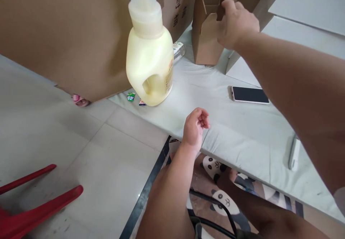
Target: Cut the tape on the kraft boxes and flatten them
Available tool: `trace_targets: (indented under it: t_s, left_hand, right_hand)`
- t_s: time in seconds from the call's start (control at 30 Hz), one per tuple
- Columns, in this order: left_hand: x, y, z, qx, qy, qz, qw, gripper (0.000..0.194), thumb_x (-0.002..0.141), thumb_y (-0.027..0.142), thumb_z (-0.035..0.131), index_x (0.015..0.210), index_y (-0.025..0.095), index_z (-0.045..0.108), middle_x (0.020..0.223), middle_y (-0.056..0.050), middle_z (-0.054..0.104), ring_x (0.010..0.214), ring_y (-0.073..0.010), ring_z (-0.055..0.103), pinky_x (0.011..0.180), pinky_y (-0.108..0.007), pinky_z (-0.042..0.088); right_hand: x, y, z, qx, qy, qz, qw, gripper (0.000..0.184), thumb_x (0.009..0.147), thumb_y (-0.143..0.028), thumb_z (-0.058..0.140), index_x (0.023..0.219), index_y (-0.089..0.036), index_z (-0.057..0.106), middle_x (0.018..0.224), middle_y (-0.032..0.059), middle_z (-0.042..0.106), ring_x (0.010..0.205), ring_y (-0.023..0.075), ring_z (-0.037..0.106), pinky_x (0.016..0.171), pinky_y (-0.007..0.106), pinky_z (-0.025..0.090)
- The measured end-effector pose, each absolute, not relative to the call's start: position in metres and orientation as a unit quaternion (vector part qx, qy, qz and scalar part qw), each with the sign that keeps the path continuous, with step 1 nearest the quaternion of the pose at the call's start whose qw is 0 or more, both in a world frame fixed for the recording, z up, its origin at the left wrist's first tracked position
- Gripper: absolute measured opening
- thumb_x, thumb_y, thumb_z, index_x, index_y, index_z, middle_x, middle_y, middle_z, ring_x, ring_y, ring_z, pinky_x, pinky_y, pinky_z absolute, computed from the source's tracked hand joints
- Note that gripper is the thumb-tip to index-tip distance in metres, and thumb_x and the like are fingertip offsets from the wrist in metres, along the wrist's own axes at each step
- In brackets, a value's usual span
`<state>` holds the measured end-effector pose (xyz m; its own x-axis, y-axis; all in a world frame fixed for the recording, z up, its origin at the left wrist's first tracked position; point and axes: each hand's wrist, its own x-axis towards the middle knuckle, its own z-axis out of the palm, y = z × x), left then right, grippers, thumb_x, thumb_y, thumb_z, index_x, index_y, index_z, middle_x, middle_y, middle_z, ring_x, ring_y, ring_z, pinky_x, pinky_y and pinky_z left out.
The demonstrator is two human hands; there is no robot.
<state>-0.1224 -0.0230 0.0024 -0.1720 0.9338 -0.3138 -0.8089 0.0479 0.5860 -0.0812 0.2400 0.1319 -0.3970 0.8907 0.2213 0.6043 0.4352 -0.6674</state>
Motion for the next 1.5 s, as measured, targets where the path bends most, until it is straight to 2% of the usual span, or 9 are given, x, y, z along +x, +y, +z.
trace_targets:
  t_s: [0.1,0.27,0.37,0.47,0.6,0.73,0.9,1.1,1.5]
  left_hand:
    - [-0.124,-0.026,0.004,0.098,0.348,0.693,0.623,0.027,0.074,0.045,0.064,0.067,0.019,0.06,0.057,0.0,0.049,0.052,-0.0111,0.045,0.056,-0.028,0.034]
    - [-0.122,-0.025,0.004,0.083,0.382,0.714,0.58,0.023,0.075,0.041,0.061,0.07,0.02,0.057,0.06,0.001,0.047,0.055,-0.0114,0.046,0.057,-0.026,0.036]
    - [-0.118,-0.021,-0.005,0.104,0.455,0.736,0.49,0.02,0.079,0.041,0.059,0.079,0.021,0.058,0.075,-0.001,0.054,0.069,-0.0136,0.054,0.064,-0.026,0.041]
    - [-0.111,-0.018,-0.014,0.171,0.531,0.765,0.321,0.03,0.08,0.045,0.062,0.101,0.024,0.062,0.107,-0.004,0.065,0.109,-0.0188,0.06,0.096,-0.03,0.046]
    - [-0.088,-0.016,-0.019,0.359,0.438,0.752,0.337,0.047,0.09,0.061,0.052,0.119,0.027,0.065,0.132,-0.006,0.065,0.131,-0.0255,0.057,0.111,-0.037,0.044]
    - [-0.058,-0.008,-0.024,0.423,0.377,0.739,0.365,0.055,0.096,0.068,0.042,0.114,0.025,0.073,0.119,-0.005,0.072,0.118,-0.0252,0.066,0.106,-0.036,0.051]
    - [-0.022,0.007,-0.034,0.43,0.345,0.778,0.3,0.071,0.096,0.077,0.027,0.119,0.027,0.072,0.117,-0.004,0.074,0.113,-0.0232,0.069,0.104,-0.036,0.054]
    - [0.014,0.017,-0.033,0.507,0.326,0.757,0.252,0.057,0.098,0.066,0.035,0.127,0.033,0.071,0.123,-0.001,0.072,0.119,-0.0229,0.068,0.103,-0.035,0.055]
    - [0.02,0.043,-0.046,0.448,0.395,0.761,0.254,0.072,0.085,0.083,0.033,0.119,0.033,0.073,0.129,-0.001,0.073,0.151,-0.0263,0.046,0.121,-0.041,0.048]
  right_hand:
    - [-0.069,0.224,0.13,-0.537,-0.821,0.037,0.188,0.027,0.089,-0.005,0.066,0.111,-0.02,0.067,0.13,0.0091,0.063,0.135,0.0333,0.056,0.122,0.063,0.036]
    - [-0.009,0.145,0.122,-0.495,-0.848,-0.021,0.188,0.025,0.092,-0.011,0.056,0.108,-0.02,0.073,0.124,0.0093,0.068,0.111,0.0263,0.067,0.104,0.048,0.054]
    - [0.055,0.088,0.112,-0.412,-0.871,-0.059,0.263,0.021,0.088,-0.016,0.057,0.101,-0.02,0.074,0.109,0.0098,0.072,0.087,0.02,0.069,0.077,0.037,0.056]
    - [0.123,0.035,0.095,-0.298,-0.846,-0.103,0.43,0.017,0.079,-0.012,0.057,0.083,-0.022,0.07,0.087,0.0044,0.069,0.076,0.0181,0.067,0.065,0.033,0.053]
    - [0.182,-0.018,0.057,-0.382,-0.761,-0.027,0.524,0.019,0.083,-0.012,0.059,0.089,-0.026,0.069,0.092,0.0029,0.07,0.087,0.0204,0.068,0.077,0.038,0.053]
    - [0.205,-0.037,0.018,-0.418,-0.636,0.099,0.641,0.033,0.095,-0.022,0.059,0.125,-0.034,0.061,0.136,0.004,0.061,0.118,0.0209,0.066,0.098,0.042,0.055]
    - [0.231,-0.043,-0.007,-0.4,-0.654,0.201,0.61,0.044,0.101,-0.048,0.048,0.141,-0.033,0.056,0.155,0.0061,0.052,0.15,0.0299,0.046,0.124,0.059,0.037]
    - [0.267,-0.056,-0.031,-0.446,-0.643,0.253,0.569,0.079,0.092,-0.06,0.059,0.161,-0.032,0.033,0.169,0.0062,0.037,0.161,0.034,0.029,0.131,0.062,0.026]
    - [0.278,-0.045,-0.028,-0.466,-0.68,0.135,0.549,0.067,0.097,-0.045,0.054,0.161,-0.034,0.035,0.16,0.0081,0.045,0.154,0.0306,0.039,0.127,0.062,0.035]
